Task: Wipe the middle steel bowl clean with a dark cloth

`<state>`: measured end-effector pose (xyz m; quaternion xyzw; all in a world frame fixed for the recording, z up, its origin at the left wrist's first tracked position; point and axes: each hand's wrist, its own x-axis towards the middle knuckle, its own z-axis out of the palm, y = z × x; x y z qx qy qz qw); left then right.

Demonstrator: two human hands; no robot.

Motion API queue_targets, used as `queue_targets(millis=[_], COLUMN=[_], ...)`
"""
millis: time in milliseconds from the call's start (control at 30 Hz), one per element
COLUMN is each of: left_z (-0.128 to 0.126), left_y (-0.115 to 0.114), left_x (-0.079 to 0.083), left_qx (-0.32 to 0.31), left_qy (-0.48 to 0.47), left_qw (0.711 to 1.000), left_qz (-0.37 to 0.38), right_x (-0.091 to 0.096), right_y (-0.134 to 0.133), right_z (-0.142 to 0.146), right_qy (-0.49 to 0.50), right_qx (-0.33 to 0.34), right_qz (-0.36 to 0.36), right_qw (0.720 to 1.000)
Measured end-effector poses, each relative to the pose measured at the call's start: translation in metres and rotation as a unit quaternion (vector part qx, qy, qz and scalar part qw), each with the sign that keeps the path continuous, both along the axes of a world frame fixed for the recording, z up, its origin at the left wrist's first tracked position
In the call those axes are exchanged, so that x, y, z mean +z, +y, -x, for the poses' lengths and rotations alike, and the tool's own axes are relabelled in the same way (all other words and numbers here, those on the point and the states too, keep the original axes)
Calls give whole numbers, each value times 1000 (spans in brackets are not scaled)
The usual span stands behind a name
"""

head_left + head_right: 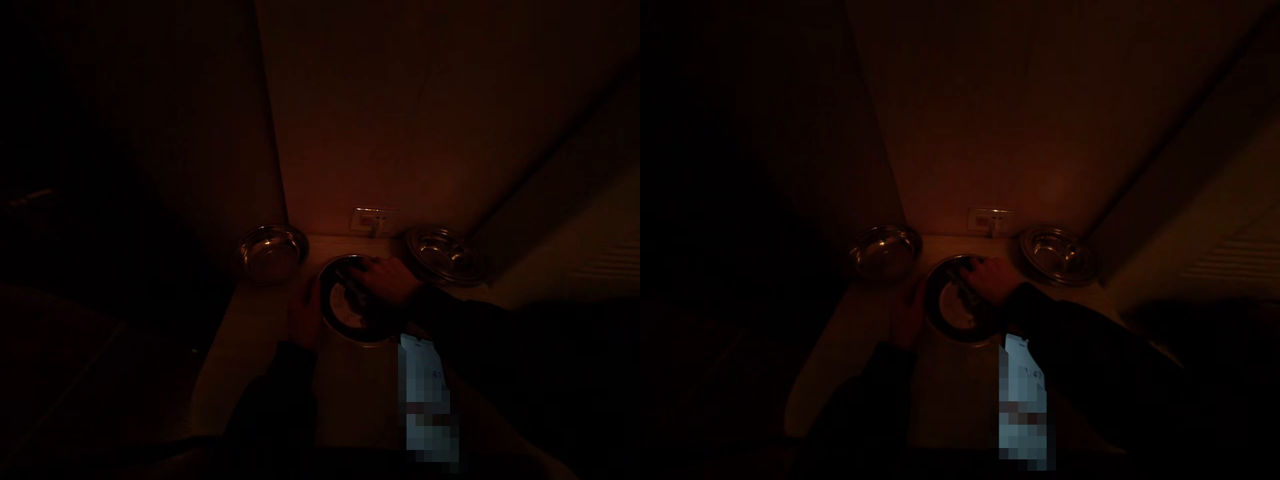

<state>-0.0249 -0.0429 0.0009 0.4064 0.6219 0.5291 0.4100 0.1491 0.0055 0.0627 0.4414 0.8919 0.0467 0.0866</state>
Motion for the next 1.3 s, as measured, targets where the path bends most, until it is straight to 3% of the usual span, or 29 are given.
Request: queue_targets(millis=[333,500,767,933,1100,1200,1300], left_z=[-1,-1,0,-1,-4,-5,-5], left_y=[-2,-3,-1,-2,-2,-2,-3], left_x=[6,6,-1,-3,0,4,6], left_qx=[1,-4,-11,-8,12,27,31], left_qy=[-6,-3,-8,-8,1,8,13], left_qw=[1000,1000,1000,1000,1000,1000,999], left_qz=[-5,-9,-21,-16,-3,-1,3], right_x=[12,7,-7,-11,-16,-15,-16], right_y=[-8,-11,-16,-13,-14,-21,-19], right_z=[-13,-6,-8,14,39,39,34], right_qy=[114,150,109,74,92,106,119], right_qx=[6,-10,-39,-77,-31,20,28], right_qz=[64,37,12,11,70,103,105], right_qw=[991,988,993,994,993,989,987])
